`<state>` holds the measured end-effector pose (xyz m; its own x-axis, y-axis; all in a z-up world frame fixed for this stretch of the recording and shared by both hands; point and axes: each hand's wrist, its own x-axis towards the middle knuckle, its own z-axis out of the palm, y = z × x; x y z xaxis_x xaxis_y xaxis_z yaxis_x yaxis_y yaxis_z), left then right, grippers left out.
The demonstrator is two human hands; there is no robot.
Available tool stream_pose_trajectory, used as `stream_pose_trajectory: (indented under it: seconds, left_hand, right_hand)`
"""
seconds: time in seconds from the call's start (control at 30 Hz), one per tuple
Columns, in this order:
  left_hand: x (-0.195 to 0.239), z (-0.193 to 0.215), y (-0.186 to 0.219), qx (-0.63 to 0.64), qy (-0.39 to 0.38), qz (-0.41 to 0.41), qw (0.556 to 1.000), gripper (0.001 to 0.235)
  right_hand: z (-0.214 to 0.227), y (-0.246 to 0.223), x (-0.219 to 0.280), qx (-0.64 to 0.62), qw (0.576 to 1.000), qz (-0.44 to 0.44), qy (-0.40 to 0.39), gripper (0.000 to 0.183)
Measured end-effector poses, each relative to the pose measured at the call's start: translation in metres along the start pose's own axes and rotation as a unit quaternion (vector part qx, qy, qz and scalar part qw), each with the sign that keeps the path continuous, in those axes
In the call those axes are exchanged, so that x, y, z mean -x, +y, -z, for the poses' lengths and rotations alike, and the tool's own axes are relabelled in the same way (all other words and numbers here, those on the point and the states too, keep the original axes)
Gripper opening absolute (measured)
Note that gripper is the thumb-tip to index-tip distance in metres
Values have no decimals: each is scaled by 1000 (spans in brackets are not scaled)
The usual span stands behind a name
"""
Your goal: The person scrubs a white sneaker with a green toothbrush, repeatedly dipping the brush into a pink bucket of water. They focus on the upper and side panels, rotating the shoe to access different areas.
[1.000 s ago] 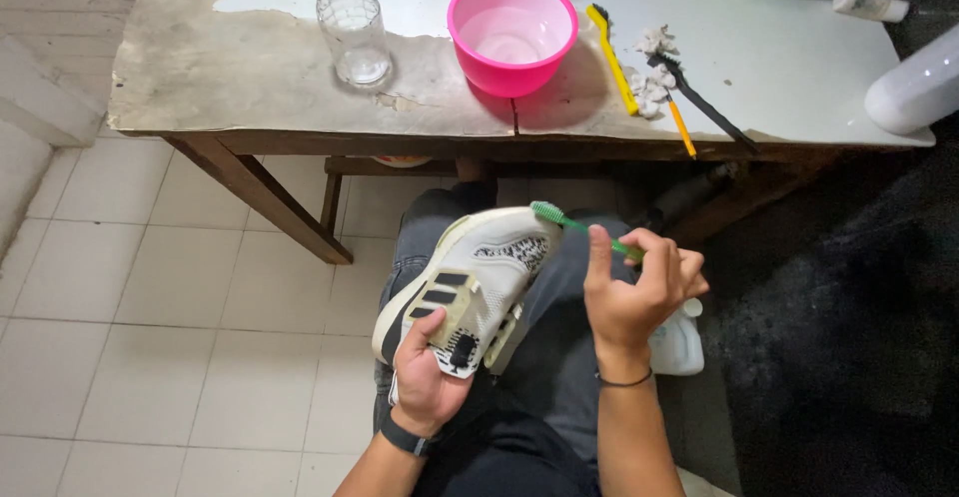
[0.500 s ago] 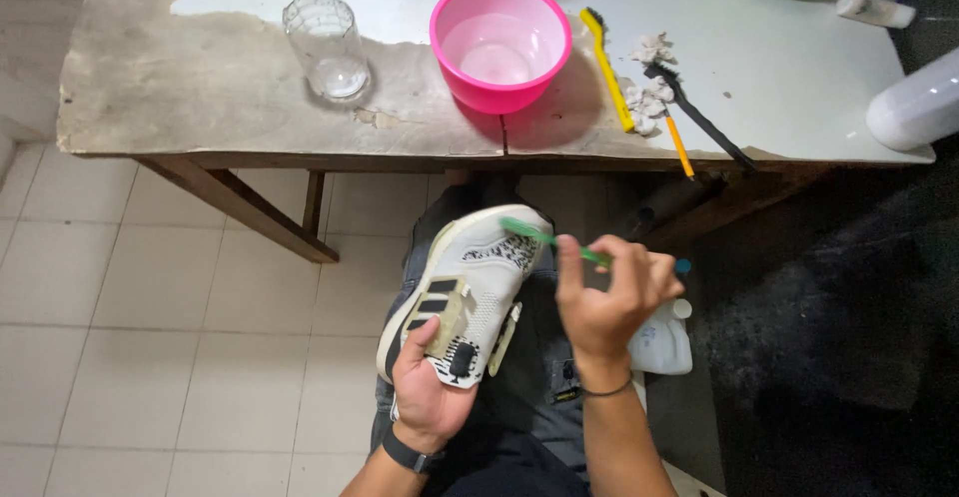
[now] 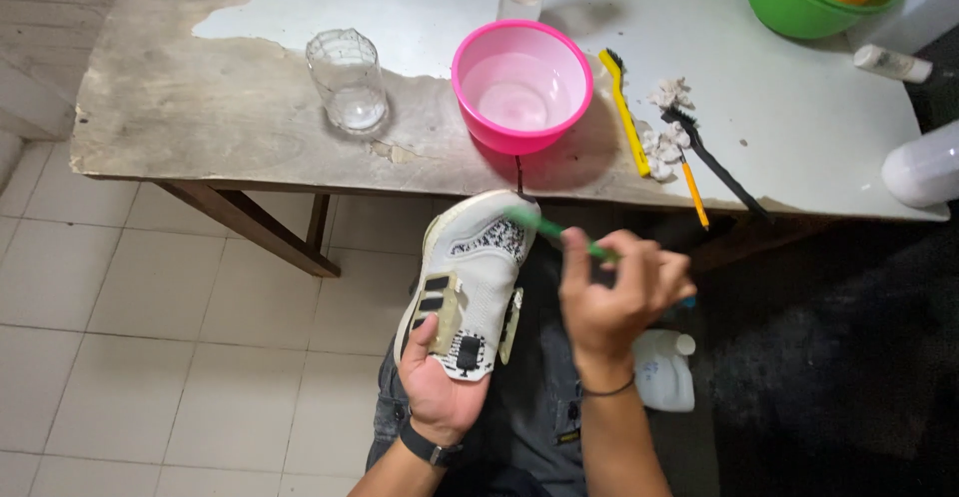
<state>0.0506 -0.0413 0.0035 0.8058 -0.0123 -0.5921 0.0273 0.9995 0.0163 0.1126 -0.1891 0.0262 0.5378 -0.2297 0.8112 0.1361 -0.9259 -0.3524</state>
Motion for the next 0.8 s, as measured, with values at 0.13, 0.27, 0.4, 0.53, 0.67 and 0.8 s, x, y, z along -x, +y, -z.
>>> stream_pose_trajectory:
  seconds: [0.13,0.27,0.4,0.53,0.67,0.8]
  left_hand:
    - [-13,18,-1,4,-49,6,999,59]
    - [-11,15,-3,2,-22,-20,1000,61]
    - [-11,11,-1,1,-3,-12,1000,62]
    - [-13,15,-1,1,-19,0,1000,62]
    - [-13,15,-2,9,1,-14,1000,61]
    - [-7,4,-3,8,15,-22,1000,60]
  right_hand:
    - [-3,-8,-3,-8,999,44,-18,37]
    - [-3,-21,-8,3,999,44,-10,36]
    - [-4,-9,-12,32,999,14,-5,35]
    - [-1,-26,-9,28,997,60,-29,34]
    - [2,-18,-14,54,997,30,-35,34]
    - [9,-38,-20,63,993,87,-55,36]
